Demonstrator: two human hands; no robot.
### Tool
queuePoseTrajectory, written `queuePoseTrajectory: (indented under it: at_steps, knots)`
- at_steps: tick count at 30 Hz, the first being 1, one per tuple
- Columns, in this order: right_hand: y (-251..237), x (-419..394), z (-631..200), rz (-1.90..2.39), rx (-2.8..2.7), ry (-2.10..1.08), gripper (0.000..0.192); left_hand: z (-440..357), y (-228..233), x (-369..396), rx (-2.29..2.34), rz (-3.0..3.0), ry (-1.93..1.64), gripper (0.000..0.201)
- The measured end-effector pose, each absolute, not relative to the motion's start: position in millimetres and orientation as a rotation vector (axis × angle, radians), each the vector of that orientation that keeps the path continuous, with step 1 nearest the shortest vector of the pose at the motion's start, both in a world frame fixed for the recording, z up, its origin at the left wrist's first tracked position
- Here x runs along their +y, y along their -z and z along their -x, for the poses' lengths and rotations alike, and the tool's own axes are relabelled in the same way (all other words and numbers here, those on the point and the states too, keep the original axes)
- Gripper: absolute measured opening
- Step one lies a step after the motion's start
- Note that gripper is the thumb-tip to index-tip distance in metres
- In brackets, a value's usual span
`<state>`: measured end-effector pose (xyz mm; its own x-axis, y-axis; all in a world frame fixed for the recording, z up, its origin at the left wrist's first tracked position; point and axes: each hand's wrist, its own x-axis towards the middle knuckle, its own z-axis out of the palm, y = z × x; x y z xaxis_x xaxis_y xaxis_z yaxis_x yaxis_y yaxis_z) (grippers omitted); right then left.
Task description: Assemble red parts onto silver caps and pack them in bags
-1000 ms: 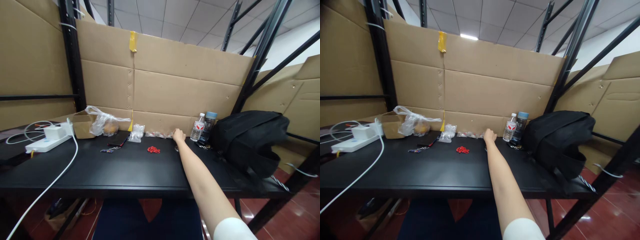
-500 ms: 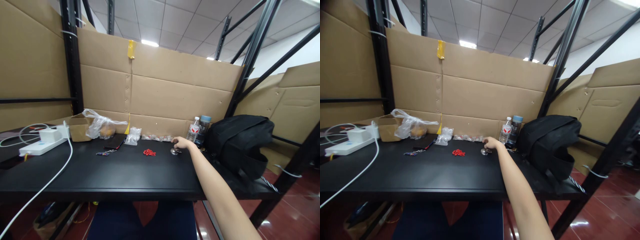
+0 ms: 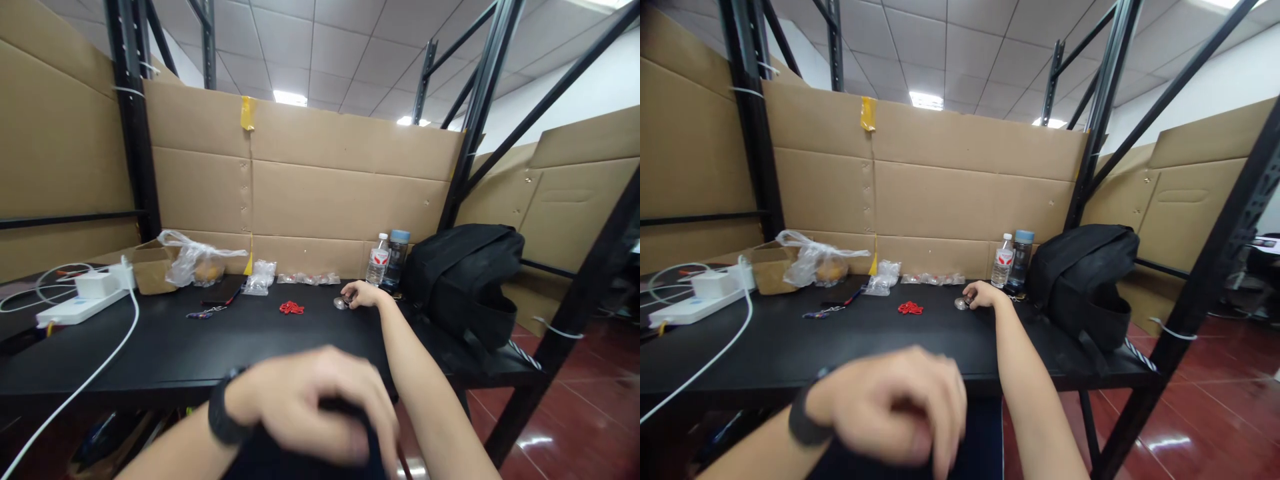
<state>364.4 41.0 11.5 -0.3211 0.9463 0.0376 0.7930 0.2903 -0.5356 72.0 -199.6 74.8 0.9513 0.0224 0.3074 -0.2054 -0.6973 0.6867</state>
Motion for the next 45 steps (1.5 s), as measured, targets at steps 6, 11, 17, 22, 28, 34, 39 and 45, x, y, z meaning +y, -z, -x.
queuePoseTrajectory:
  at_steps: [6, 11, 17, 22, 28, 34, 39, 45]
  knots:
    - [-15.7, 29.5, -359.6, 1.411, -2.177, -0.55, 0.042, -41.5, -53.7, -25.8, 1.167, -2.862, -0.384, 0.035]
    - [-15.7, 20.0, -342.3, 1.342, -2.061, -0.515, 0.048, -33.0, -14.6, 7.5, 1.299, -2.952, -0.362, 0.025]
    - [-8.3, 12.3, -311.3, 1.171, -1.986, -0.47, 0.049, -44.4, -3.2, -2.1, 1.31, -2.931, -0.549, 0.006]
    - [-8.1, 9.1, -291.7, 1.005, -1.885, -0.59, 0.054, -45.1, -3.1, 3.0, 1.284, -2.7, -0.782, 0.007]
    - [-26.5, 18.8, -271.9, 0.966, -2.006, -0.729, 0.054, -32.6, -7.7, 7.7, 1.358, -2.474, -0.975, 0.009]
    - [-27.3, 26.4, -250.3, 0.929, -1.997, -0.765, 0.058, -24.0, -9.1, 11.0, 1.361, -2.296, -1.093, 0.022]
    - [-1.4, 17.7, -233.4, 0.781, -1.758, -0.881, 0.063, -23.3, -8.5, 12.6, 1.345, -2.27, -1.161, 0.021]
    - [7.4, 13.6, -228.7, 0.76, -1.684, -0.89, 0.061, -28.0, -0.6, 18.1, 1.145, -2.147, -1.227, 0.028]
